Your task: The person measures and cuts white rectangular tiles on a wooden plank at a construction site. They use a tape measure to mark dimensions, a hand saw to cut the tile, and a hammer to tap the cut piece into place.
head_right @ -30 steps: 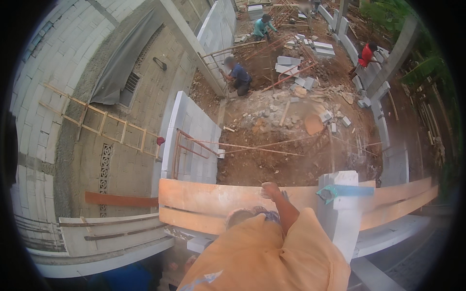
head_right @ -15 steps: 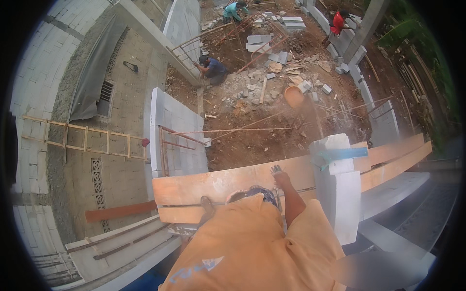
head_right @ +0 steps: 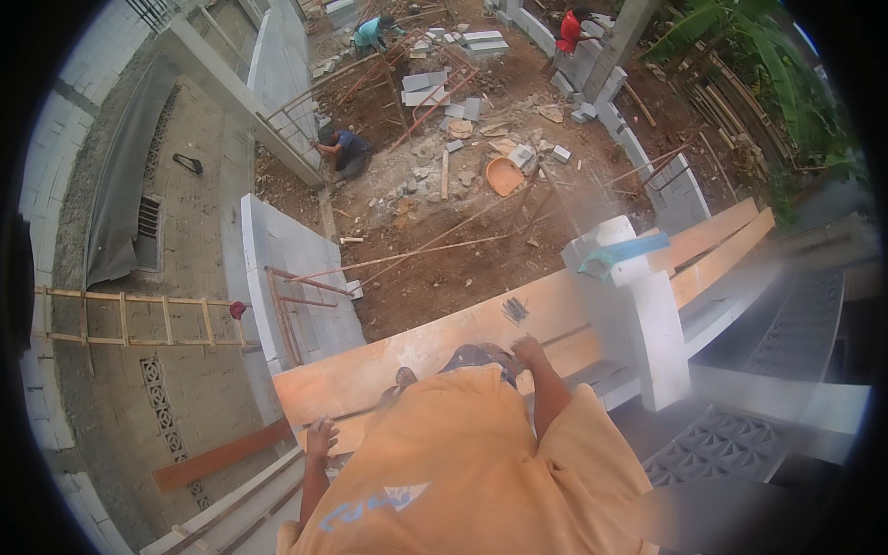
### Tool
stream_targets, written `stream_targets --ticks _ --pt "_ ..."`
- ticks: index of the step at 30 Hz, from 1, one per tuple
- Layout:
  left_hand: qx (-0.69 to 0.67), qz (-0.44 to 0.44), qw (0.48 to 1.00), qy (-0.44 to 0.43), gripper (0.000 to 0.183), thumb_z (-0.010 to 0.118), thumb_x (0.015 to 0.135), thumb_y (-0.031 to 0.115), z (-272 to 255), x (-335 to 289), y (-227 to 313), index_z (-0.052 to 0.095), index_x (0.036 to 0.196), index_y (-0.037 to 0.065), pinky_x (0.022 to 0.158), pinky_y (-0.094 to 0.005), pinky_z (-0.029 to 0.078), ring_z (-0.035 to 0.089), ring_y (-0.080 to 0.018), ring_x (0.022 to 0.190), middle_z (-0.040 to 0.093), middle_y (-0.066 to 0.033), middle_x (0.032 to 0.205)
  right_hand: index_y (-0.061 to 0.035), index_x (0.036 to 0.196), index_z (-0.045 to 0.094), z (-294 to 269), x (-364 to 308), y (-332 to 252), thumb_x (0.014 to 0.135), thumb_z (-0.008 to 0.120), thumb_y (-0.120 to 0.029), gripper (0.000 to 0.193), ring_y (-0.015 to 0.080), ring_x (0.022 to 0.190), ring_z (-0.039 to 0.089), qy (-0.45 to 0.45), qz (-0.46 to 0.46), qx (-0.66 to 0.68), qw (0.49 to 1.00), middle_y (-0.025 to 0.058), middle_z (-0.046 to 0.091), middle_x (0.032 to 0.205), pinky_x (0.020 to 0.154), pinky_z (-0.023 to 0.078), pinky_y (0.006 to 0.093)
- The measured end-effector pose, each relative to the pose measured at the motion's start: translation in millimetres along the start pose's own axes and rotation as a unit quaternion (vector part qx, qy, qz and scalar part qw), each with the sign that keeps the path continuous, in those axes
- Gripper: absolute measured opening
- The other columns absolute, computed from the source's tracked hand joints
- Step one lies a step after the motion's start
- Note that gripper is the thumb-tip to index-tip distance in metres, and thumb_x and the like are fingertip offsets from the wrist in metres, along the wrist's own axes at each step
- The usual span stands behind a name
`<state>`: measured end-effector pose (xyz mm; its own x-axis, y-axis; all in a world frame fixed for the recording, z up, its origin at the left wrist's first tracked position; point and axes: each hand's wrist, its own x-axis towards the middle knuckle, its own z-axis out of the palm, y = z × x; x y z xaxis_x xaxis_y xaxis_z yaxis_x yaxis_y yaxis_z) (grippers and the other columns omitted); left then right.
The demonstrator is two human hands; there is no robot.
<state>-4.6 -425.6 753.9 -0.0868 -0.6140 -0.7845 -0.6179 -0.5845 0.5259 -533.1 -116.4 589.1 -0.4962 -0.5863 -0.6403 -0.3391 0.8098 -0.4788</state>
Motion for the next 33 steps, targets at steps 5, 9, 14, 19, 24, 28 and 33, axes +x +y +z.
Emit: stream_targets --ticks 5,9,14,19,24,28,33 --pt "-0.037 -0.018 0.999 -0.017 0.052 0.058 0.100 0.032 -32.9 38.0 -16.0 0.048 0.144 0.007 0.081 -0.0384 0.053 0.066 -0.0250 0.101 0.062 -0.0096 0.123 -0.0060 0.119 0.071 18.2 -28.9 -38.3 0.085 0.064 -0.026 0.040 0.0295 0.104 0.069 0.038 0.022 0.092 0.995 0.0176 0.073 0.109 0.086 0.054 0.0375" --pt "0.016 -0.081 0.996 -0.034 0.036 0.056 0.098 0.027 -52.5 59.3 -51.6 0.056 0.128 0.008 0.063 -0.0362 0.051 0.066 -0.0230 0.090 0.060 -0.0052 0.105 -0.0052 0.127 0.065 -4.0 -38.0 -87.3 0.090 0.064 -0.021 0.039 0.0232 0.083 0.072 -0.033 0.048 0.193 0.979 0.0138 0.072 0.101 0.067 0.058 0.0368" --pt "-0.054 -0.066 0.996 0.004 0.033 0.057 0.098 0.026 6.8 74.2 -55.7 0.056 0.126 0.008 0.061 -0.0357 0.050 0.065 -0.0219 0.088 0.060 -0.0042 0.099 -0.0048 0.128 0.064 -38.9 -29.5 -49.8 0.092 0.066 -0.025 0.041 0.0232 0.082 0.071 -0.047 0.060 0.148 0.986 0.0134 0.071 0.104 0.065 0.058 0.0389" --pt "0.039 0.007 0.996 -0.082 0.047 0.062 0.097 0.028 96.0 41.2 0.1 0.055 0.136 0.005 0.073 -0.0340 0.053 0.066 -0.0205 0.093 0.067 -0.0093 0.115 -0.0060 0.130 0.061 -70.3 0.3 24.9 0.089 0.069 -0.028 0.047 0.0251 0.082 0.069 0.010 0.126 0.243 0.962 0.0105 0.069 0.102 0.066 0.057 0.0433" --pt "0.165 0.181 0.960 -0.139 0.048 0.060 0.095 0.026 154.0 19.6 38.2 0.056 0.136 0.002 0.089 -0.0380 0.051 0.064 -0.0255 0.108 0.066 -0.0149 0.117 0.0034 0.118 0.066 -81.6 21.4 117.5 0.087 0.063 -0.018 0.037 0.0270 0.069 0.069 0.027 -0.006 0.126 0.992 0.0165 0.071 0.095 0.057 0.054 0.0417" --pt "0.191 0.168 0.951 -0.177 0.056 0.064 0.094 0.031 153.1 10.9 37.9 0.053 0.140 0.001 0.099 -0.0382 0.047 0.060 -0.0310 0.120 0.062 -0.0217 0.129 0.0027 0.120 0.066 -72.9 36.7 120.3 0.086 0.063 -0.019 0.040 0.0274 0.074 0.070 -0.005 -0.091 0.039 0.995 0.0174 0.071 0.098 0.063 0.056 0.0411" --pt "0.212 0.090 0.969 -0.083 0.071 0.065 0.094 0.045 98.9 7.0 -27.1 0.047 0.146 0.000 0.112 -0.0400 0.040 0.049 -0.0364 0.136 0.052 -0.0271 0.144 -0.0031 0.131 0.063 -29.4 2.0 -28.0 0.084 0.069 -0.028 0.054 0.0287 0.105 0.068 -0.044 0.066 0.213 0.974 0.0202 0.067 0.122 0.091 0.052 0.0383"
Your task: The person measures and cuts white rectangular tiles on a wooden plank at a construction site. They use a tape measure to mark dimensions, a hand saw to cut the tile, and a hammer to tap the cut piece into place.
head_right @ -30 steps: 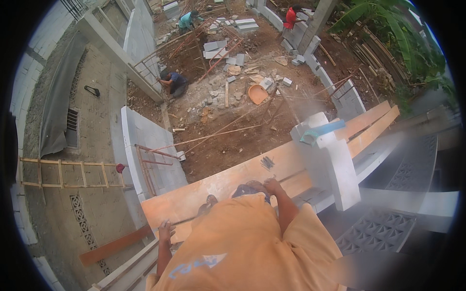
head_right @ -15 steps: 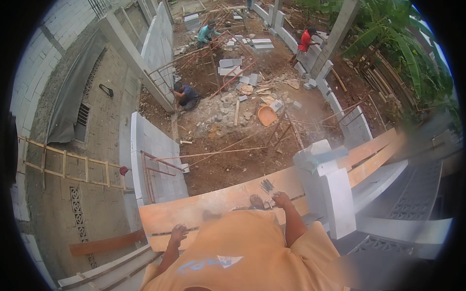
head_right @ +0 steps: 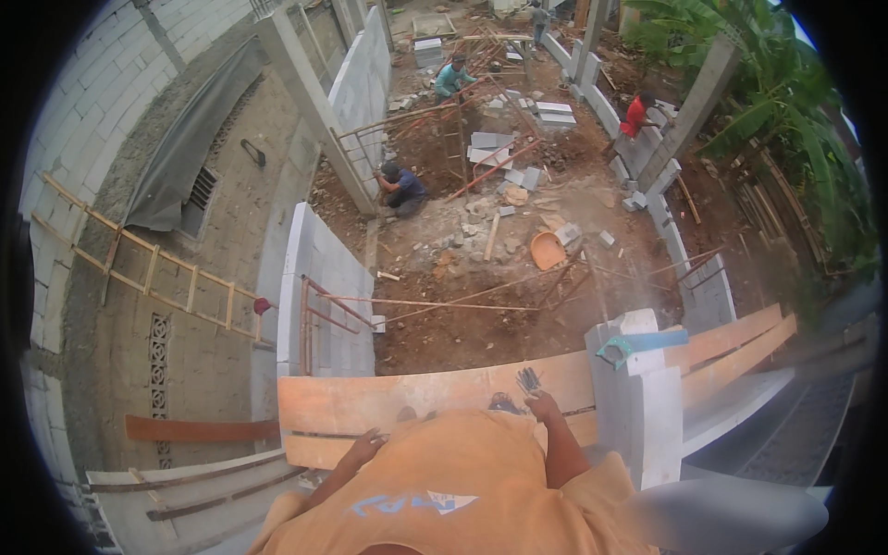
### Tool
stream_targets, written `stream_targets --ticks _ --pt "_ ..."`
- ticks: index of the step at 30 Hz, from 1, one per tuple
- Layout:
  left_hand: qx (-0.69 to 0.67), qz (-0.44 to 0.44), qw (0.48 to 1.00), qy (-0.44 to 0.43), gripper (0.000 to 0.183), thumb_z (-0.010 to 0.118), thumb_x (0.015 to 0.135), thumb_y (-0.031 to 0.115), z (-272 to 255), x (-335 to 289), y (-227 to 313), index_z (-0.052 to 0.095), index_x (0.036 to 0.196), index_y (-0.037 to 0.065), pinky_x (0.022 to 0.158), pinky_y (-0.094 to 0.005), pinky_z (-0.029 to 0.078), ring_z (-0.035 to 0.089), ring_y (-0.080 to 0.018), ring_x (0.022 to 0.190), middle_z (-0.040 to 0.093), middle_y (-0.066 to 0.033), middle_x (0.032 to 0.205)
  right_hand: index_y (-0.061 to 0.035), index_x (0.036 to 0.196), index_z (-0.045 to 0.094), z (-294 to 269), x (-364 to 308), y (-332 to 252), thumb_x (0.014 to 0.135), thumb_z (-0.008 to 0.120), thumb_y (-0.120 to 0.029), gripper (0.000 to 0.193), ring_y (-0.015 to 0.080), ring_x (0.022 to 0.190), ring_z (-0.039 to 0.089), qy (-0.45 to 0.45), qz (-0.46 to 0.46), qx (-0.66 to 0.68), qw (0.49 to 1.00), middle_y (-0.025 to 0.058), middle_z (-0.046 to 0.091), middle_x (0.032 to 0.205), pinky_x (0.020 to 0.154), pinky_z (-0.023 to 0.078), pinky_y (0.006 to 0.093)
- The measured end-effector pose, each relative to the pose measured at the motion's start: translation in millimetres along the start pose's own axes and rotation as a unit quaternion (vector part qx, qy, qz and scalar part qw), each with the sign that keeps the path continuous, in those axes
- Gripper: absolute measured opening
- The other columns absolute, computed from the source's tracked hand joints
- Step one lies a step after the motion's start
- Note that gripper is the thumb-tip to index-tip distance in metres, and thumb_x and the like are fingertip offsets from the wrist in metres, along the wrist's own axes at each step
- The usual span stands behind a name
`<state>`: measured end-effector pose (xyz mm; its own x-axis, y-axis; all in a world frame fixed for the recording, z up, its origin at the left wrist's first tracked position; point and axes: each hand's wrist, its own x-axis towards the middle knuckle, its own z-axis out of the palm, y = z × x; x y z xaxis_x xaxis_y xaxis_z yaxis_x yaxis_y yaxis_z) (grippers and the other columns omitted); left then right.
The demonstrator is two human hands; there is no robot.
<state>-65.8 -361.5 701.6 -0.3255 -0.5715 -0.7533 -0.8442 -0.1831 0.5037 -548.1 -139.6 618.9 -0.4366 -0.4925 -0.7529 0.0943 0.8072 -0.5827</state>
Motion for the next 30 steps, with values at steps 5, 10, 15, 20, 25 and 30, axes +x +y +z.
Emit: stream_targets --ticks 5,10,15,20,25,30 --pt "-0.084 -0.032 0.995 -0.042 0.078 0.062 0.096 0.046 -14.5 18.8 -38.8 0.035 0.153 0.000 0.116 -0.0398 0.033 0.041 -0.0334 0.143 0.044 -0.0251 0.151 -0.0125 0.136 0.063 23.5 -1.8 -2.3 0.089 0.068 -0.030 0.050 0.0249 0.116 0.064 -0.193 -0.112 -0.219 0.950 0.0158 0.062 0.136 0.100 0.048 0.0365" --pt "-0.255 0.014 0.967 -0.025 0.081 0.056 0.100 0.046 -51.9 -2.9 84.4 0.020 0.159 0.003 0.121 -0.0384 0.022 0.028 -0.0288 0.150 0.034 -0.0203 0.160 -0.0117 0.142 0.056 33.1 -28.6 -70.2 0.095 0.065 -0.030 0.052 0.0236 0.117 0.062 -0.203 -0.113 -0.061 0.971 0.0146 0.064 0.131 0.099 0.049 0.0360" --pt "-0.183 0.283 0.933 -0.125 0.090 0.050 0.100 0.054 -43.5 -11.1 246.2 0.001 0.162 0.010 0.123 -0.0475 0.010 0.015 -0.0306 0.154 0.029 -0.0178 0.163 -0.0108 0.151 0.043 44.5 -98.7 -198.3 0.099 0.063 -0.032 0.059 0.0212 0.113 0.062 -0.270 -0.089 0.145 0.948 0.0104 0.063 0.129 0.096 0.051 0.0397" --pt "-0.009 0.384 0.912 -0.144 0.099 0.047 0.095 0.068 -1.7 3.8 293.1 -0.004 0.162 0.015 0.117 -0.0650 -0.003 0.001 -0.0347 0.156 0.024 -0.0191 0.164 -0.0111 0.138 0.053 63.6 -116.5 -246.1 0.100 0.062 -0.036 0.047 0.0167 0.112 0.061 -0.254 -0.145 0.250 0.923 0.0053 0.063 0.128 0.093 0.051 0.0376" --pt "0.081 0.382 0.919 -0.057 0.101 0.052 0.096 0.062 11.6 9.5 271.0 -0.005 0.162 0.013 0.120 -0.0596 0.000 -0.004 -0.0332 0.156 -0.007 -0.0176 0.168 -0.0086 0.096 0.067 50.6 -105.4 -238.5 0.099 0.062 -0.039 0.031 0.0152 0.086 0.065 -0.128 -0.138 0.135 0.973 0.0021 0.066 0.087 0.078 0.053 0.0351" --pt "-0.227 0.184 0.953 -0.074 0.097 0.059 0.098 0.047 -27.2 48.3 178.0 -0.001 0.160 0.003 0.123 -0.0353 0.015 0.009 -0.0298 0.155 0.005 -0.0204 0.168 -0.0104 0.121 0.060 -20.6 -23.2 -234.9 0.093 0.068 -0.027 0.034 0.0199 0.086 0.066 -0.081 -0.068 0.194 0.975 0.0061 0.065 0.103 0.074 0.056 0.0362"
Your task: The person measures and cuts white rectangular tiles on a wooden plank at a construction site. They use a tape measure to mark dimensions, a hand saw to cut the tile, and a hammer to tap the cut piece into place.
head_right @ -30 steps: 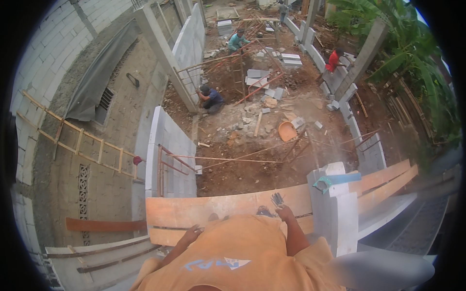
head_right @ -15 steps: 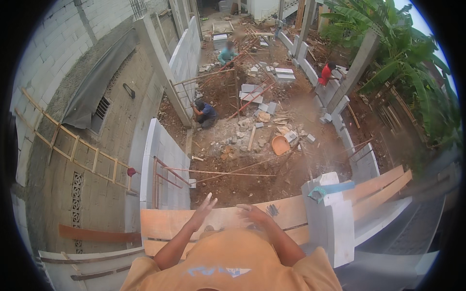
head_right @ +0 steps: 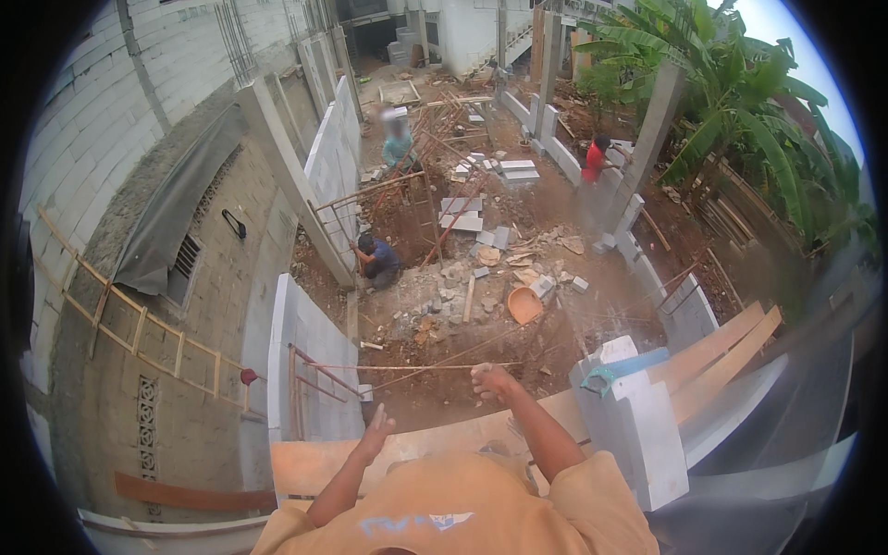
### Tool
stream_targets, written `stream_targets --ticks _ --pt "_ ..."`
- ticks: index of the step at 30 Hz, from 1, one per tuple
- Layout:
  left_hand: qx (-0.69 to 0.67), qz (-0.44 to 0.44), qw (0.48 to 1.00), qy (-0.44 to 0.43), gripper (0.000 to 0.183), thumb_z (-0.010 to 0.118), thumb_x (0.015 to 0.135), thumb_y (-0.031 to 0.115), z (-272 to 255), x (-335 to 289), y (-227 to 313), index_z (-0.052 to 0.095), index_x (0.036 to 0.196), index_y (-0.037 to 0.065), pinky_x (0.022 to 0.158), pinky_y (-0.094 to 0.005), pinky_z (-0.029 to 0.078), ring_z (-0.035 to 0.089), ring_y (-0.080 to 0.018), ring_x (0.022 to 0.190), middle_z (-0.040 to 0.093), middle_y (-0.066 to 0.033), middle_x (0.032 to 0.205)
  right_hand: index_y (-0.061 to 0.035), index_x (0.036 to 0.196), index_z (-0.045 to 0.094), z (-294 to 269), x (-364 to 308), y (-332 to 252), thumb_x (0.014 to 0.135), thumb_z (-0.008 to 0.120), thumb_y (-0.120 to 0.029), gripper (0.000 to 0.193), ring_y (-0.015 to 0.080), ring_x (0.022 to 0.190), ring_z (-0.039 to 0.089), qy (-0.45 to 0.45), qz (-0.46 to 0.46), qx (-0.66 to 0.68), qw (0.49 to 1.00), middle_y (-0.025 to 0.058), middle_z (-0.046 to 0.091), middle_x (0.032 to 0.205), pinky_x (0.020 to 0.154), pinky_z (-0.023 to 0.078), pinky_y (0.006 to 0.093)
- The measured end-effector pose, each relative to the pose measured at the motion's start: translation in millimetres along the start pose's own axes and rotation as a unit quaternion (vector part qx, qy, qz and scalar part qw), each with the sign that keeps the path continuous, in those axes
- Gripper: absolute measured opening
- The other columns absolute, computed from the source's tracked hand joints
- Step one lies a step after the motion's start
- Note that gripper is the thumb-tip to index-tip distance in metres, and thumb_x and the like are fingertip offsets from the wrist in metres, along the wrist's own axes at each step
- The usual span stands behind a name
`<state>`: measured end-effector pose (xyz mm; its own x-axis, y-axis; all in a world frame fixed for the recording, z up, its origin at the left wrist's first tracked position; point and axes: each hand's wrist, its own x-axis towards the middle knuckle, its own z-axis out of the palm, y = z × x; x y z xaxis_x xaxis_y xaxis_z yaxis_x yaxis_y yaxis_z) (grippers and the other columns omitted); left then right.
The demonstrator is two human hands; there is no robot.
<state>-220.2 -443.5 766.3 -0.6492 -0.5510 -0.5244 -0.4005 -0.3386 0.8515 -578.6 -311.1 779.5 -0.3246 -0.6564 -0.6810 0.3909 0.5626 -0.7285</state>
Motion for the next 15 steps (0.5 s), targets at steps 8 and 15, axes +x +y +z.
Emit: stream_targets --ticks 8,15 --pt "0.138 -0.287 0.914 0.252 0.041 0.063 0.092 0.028 -143.2 -126.2 -223.5 0.066 0.110 -0.008 0.088 -0.0414 0.051 0.066 -0.0310 0.097 0.072 -0.0176 0.106 -0.0196 0.151 0.040 -89.2 37.0 -193.9 0.094 0.063 -0.024 0.062 0.0230 0.085 0.065 0.182 -0.145 -0.107 0.967 0.0099 0.064 0.117 0.074 0.055 0.0441" --pt "-0.025 -0.241 0.923 0.299 0.029 0.059 0.093 0.031 -90.0 -203.9 -311.1 0.068 0.100 0.004 0.062 -0.0397 0.050 0.061 -0.0214 0.076 0.062 -0.0052 0.079 -0.0245 0.161 0.013 -96.2 25.0 -318.3 0.093 0.067 -0.025 0.087 0.0372 0.103 0.068 0.264 -0.126 -0.473 0.831 0.0250 0.063 0.128 0.080 0.057 0.0477"
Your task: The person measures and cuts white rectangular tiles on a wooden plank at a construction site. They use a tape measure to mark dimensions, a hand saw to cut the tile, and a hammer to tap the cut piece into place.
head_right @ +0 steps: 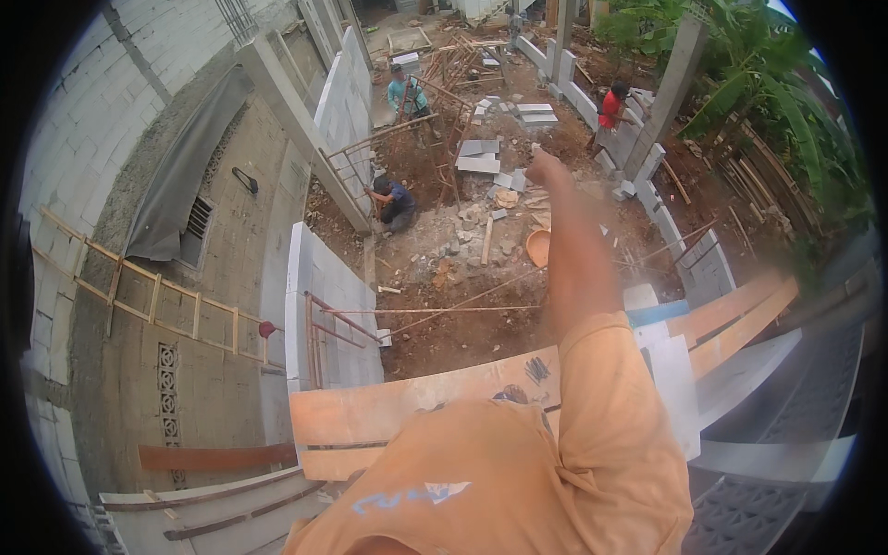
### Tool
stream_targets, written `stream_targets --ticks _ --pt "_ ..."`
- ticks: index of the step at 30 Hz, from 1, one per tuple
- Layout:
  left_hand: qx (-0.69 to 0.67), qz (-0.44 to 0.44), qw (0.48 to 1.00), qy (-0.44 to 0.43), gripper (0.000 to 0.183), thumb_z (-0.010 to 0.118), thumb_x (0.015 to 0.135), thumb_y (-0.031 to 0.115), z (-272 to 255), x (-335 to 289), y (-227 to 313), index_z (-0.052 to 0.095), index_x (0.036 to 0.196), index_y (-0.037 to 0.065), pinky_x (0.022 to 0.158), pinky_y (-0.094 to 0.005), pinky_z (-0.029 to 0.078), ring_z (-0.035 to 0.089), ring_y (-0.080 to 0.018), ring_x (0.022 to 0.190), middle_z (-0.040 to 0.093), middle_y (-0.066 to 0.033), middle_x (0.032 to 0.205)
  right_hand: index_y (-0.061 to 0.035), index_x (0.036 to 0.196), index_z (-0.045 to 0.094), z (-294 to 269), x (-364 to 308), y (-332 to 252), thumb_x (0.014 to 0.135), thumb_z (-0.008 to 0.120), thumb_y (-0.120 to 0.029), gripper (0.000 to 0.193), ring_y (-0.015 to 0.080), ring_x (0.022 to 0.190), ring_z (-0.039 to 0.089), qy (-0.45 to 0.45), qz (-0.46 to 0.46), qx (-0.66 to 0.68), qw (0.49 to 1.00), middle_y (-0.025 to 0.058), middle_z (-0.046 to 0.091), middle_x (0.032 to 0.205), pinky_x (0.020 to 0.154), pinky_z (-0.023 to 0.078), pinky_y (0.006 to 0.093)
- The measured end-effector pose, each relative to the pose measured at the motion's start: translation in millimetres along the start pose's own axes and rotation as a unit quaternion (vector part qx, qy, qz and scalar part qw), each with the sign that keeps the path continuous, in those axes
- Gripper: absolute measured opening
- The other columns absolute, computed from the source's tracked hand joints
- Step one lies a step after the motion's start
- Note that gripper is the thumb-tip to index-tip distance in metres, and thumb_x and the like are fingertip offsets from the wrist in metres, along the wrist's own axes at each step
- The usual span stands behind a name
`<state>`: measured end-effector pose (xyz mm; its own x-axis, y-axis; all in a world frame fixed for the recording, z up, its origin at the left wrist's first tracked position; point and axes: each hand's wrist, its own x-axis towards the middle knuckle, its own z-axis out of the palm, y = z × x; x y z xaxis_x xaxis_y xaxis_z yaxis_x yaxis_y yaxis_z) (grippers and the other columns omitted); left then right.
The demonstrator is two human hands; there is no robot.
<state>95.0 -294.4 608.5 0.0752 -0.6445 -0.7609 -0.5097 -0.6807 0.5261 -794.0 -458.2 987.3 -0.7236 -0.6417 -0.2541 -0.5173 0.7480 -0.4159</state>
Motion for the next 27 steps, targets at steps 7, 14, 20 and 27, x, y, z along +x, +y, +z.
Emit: stream_targets --ticks 7,14,20,27 --pt "0.216 0.160 0.961 -0.071 0.027 0.057 0.099 0.027 34.1 4.2 -36.8 0.069 0.108 0.005 0.074 -0.0393 0.052 0.066 -0.0232 0.088 0.070 -0.0054 0.096 -0.0160 0.161 0.013 -21.6 22.8 -39.7 0.092 0.066 -0.023 0.087 0.0366 0.108 0.067 -0.022 -0.027 -0.080 0.996 0.0220 0.064 0.129 0.083 0.056 0.0483" --pt "0.085 0.155 0.979 -0.098 0.032 0.062 0.098 0.032 17.0 -7.3 8.7 0.063 0.121 0.011 0.076 -0.0393 0.051 0.066 -0.0246 0.094 0.065 -0.0043 0.108 -0.0043 0.149 0.035 -28.1 76.1 -7.5 0.091 0.058 -0.017 0.064 0.0328 0.097 0.072 -0.036 -0.025 -0.159 0.986 0.0212 0.067 0.123 0.073 0.058 0.0485" --pt "0.059 0.111 0.988 -0.091 0.036 0.064 0.096 0.031 3.0 -14.1 23.9 0.060 0.126 0.011 0.075 -0.0398 0.053 0.066 -0.0257 0.096 0.062 -0.0043 0.110 -0.0007 0.137 0.047 -36.8 9.1 -35.8 0.090 0.058 -0.019 0.052 0.0304 0.087 0.074 -0.022 -0.005 -0.065 0.998 0.0193 0.070 0.115 0.070 0.058 0.0454" --pt "-0.113 0.033 0.980 -0.162 0.037 0.065 0.095 0.032 5.6 -0.2 25.0 0.060 0.126 0.012 0.071 -0.0388 0.052 0.064 -0.0225 0.092 0.061 -0.0035 0.103 -0.0051 0.146 0.042 -52.3 7.1 -27.1 0.091 0.058 -0.026 0.060 0.0333 0.090 0.074 -0.023 -0.014 -0.034 0.999 0.0184 0.071 0.118 0.075 0.058 0.0490"
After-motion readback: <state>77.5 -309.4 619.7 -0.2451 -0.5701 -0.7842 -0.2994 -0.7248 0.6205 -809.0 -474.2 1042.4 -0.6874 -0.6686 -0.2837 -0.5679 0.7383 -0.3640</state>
